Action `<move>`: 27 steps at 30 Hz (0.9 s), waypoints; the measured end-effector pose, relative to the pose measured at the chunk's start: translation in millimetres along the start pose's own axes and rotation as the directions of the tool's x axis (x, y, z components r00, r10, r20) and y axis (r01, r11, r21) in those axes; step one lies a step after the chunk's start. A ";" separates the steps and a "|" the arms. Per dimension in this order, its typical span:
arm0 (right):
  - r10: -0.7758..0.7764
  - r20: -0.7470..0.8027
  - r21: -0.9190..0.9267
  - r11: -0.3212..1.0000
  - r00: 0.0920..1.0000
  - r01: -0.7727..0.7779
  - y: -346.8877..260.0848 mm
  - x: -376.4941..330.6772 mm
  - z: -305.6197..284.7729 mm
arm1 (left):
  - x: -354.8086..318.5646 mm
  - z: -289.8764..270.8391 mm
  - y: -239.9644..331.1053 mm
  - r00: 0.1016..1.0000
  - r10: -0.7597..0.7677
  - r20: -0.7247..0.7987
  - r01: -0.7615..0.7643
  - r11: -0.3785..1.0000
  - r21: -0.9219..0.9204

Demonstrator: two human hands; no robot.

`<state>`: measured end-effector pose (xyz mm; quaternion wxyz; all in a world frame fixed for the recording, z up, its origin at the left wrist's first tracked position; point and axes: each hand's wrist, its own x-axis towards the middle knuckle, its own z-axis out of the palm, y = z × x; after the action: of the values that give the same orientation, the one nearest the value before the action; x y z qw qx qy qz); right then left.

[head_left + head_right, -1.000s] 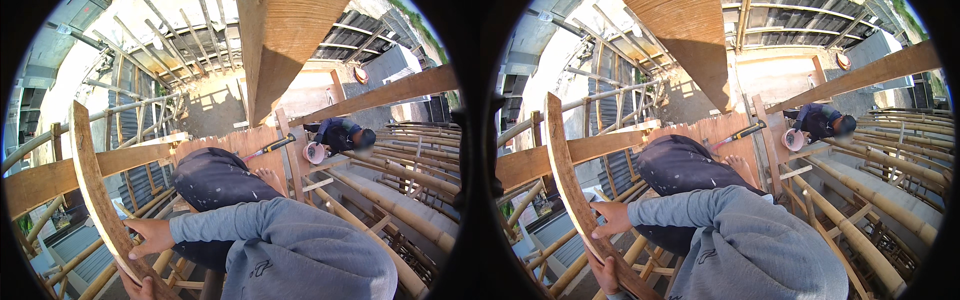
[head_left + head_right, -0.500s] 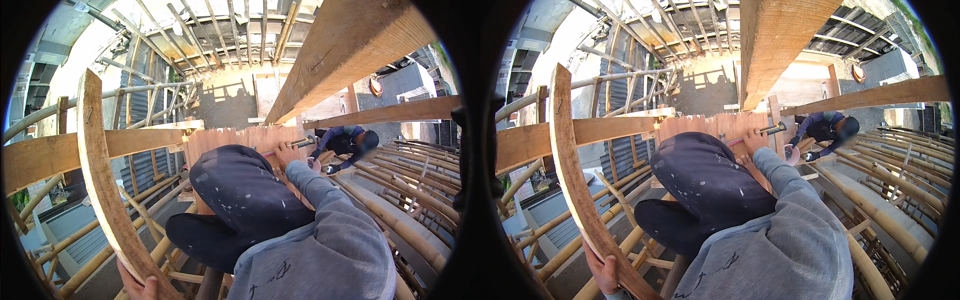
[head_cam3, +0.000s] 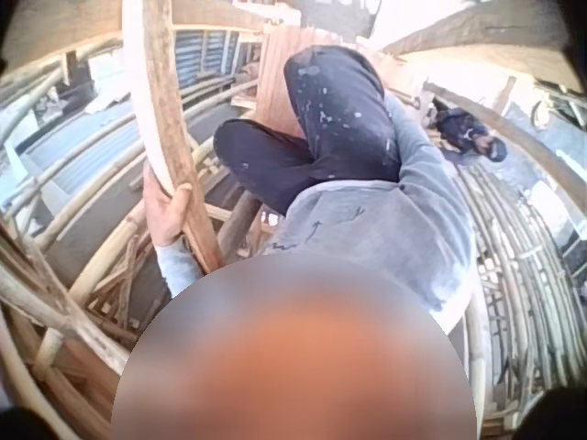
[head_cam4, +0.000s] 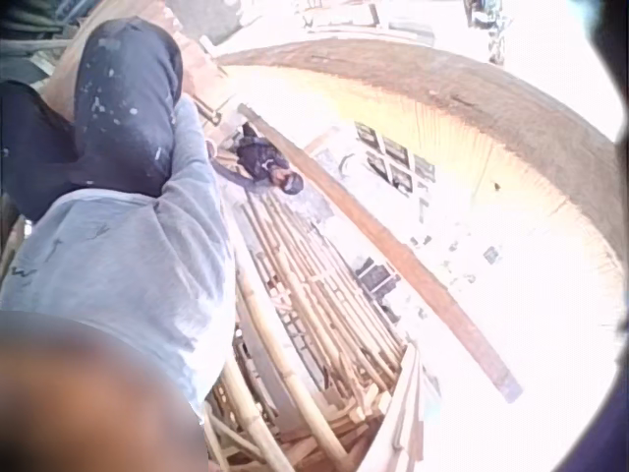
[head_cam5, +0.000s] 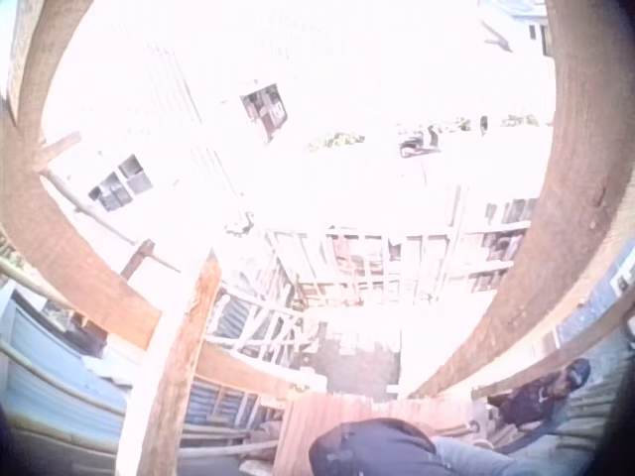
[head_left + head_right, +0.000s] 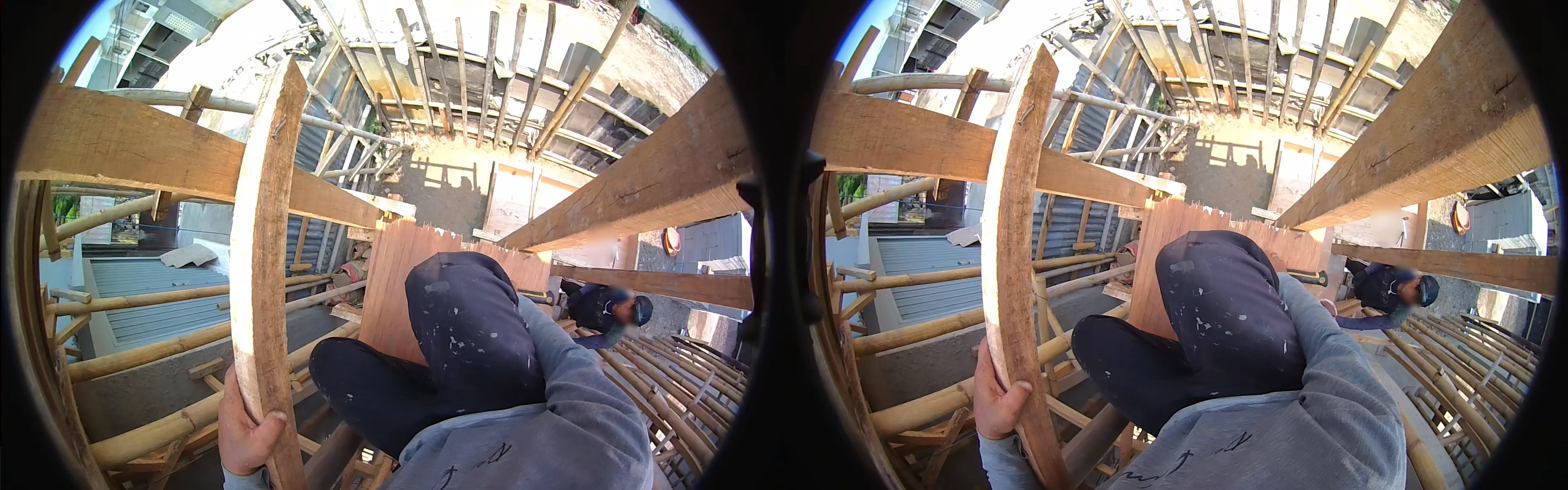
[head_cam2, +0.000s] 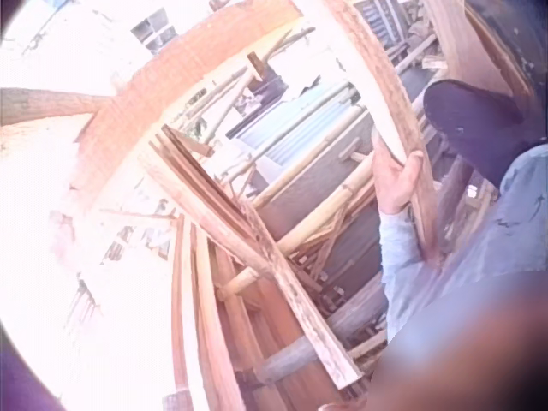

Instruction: The person assembles a bamboo scaffolding platform by positioning wooden planks and securing them with nails using a hammer. The person repeatedly lifts, aligns, and fastens planks to the bamboo frame while another worker assists nearby.

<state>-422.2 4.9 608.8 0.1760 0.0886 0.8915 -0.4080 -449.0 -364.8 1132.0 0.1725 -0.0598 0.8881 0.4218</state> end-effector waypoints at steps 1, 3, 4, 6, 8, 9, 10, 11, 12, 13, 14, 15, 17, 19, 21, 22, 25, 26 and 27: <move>0.001 -0.002 0.124 0.992 1.000 -0.001 -7.7 10.7 -7.3 | 0.1 -0.4 -1.0 1.000 -0.005 -0.026 0.006 1.000 0.007; 0.018 -0.051 0.394 0.919 0.999 0.004 -33.0 35.4 -29.5 | 0.0 -2.9 -3.5 1.000 -0.014 -0.020 0.015 0.999 0.039; 0.100 -0.040 0.516 0.854 0.994 -0.065 -51.2 48.1 -45.8 | -0.1 -4.5 -4.8 1.000 0.009 -0.015 -0.008 0.999 0.053; 0.081 -0.169 0.644 0.764 0.982 0.048 -98.0 65.7 -83.5 | -0.5 -6.2 -8.6 1.000 0.006 -0.005 -0.006 0.998 0.064; -0.045 -0.167 0.749 0.644 0.985 0.157 -157.0 78.2 -125.8 | 0.1 -8.8 -10.7 1.000 0.031 -0.002 -0.031 0.995 0.097; -0.081 -0.096 0.774 0.620 0.992 0.126 -192.6 85.1 -142.1 | 0.0 -9.9 -10.8 0.999 0.037 0.000 -0.036 0.991 0.126; -0.259 -0.099 0.825 0.519 0.961 0.225 -229.5 90.0 -155.5 | 0.5 -11.0 -10.3 0.999 0.041 0.000 -0.041 0.987 0.152; -0.285 -0.026 0.870 0.465 0.958 0.162 -266.6 91.2 -162.9 | 0.8 -11.6 -9.6 0.999 0.045 0.000 -0.045 0.983 0.179; -0.444 -0.036 0.931 0.311 0.896 0.192 -304.2 92.1 -164.6 | 1.3 -12.3 -8.2 0.999 0.039 0.009 -0.040 0.979 0.200; -0.401 -0.057 0.925 0.323 0.914 0.199 -341.0 92.3 -159.7 | 1.7 -12.8 -7.0 0.999 0.031 0.014 -0.033 0.975 0.219; -0.428 -0.110 0.930 0.274 0.897 0.245 -373.8 92.4 -153.7 | 0.5 -13.1 -5.7 1.000 0.022 0.015 -0.025 0.971 0.239; -0.425 -0.141 0.914 0.292 0.894 0.282 -399.0 93.8 -149.8 | 0.2 -12.7 -5.2 0.999 0.029 -0.013 -0.026 0.972 0.232; -0.359 -0.152 0.929 0.267 0.921 0.258 -439.1 97.8 -135.1 | -2.1 -12.9 -5.2 1.000 0.012 -0.022 -0.007 0.974 0.225; -0.307 -0.198 0.969 0.082 0.931 0.233 -460.0 102.0 -123.2 | -4.4 -12.5 -6.0 0.999 0.009 -0.044 0.002 0.969 0.245; -0.282 -0.183 0.982 -0.017 0.942 0.186 -466.2 105.0 -115.7 | -6.1 -11.5 -5.8 0.998 -0.025 -0.051 0.036 0.970 0.238; -0.288 -0.172 0.985 -0.020 0.942 0.174 -465.8 105.0 -114.0 | -6.3 -11.8 -4.8 0.998 0.000 -0.058 0.012 0.978 0.210; -0.322 -0.131 0.991 -0.024 0.938 0.130 -464.3 103.6 -111.4 | -5.6 -7.9 2.3 0.996 -0.057 -0.069 0.075 0.955 0.287; -0.312 -0.124 0.992 -0.023 0.942 0.123 -464.2 102.3 -111.0 | -4.9 -6.9 5.3 0.994 -0.086 -0.074 0.105 0.944 0.312; -0.316 -0.109 0.994 -0.017 0.942 0.109 -464.8 100.5 -110.3 | -3.0 -8.5 7.5 0.993 -0.109 -0.046 0.118 0.929 0.350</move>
<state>-681.7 -212.7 960.3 0.0648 0.0180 0.3375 -0.9389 -450.3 -366.6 1143.5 0.1929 -0.0846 0.9465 0.2444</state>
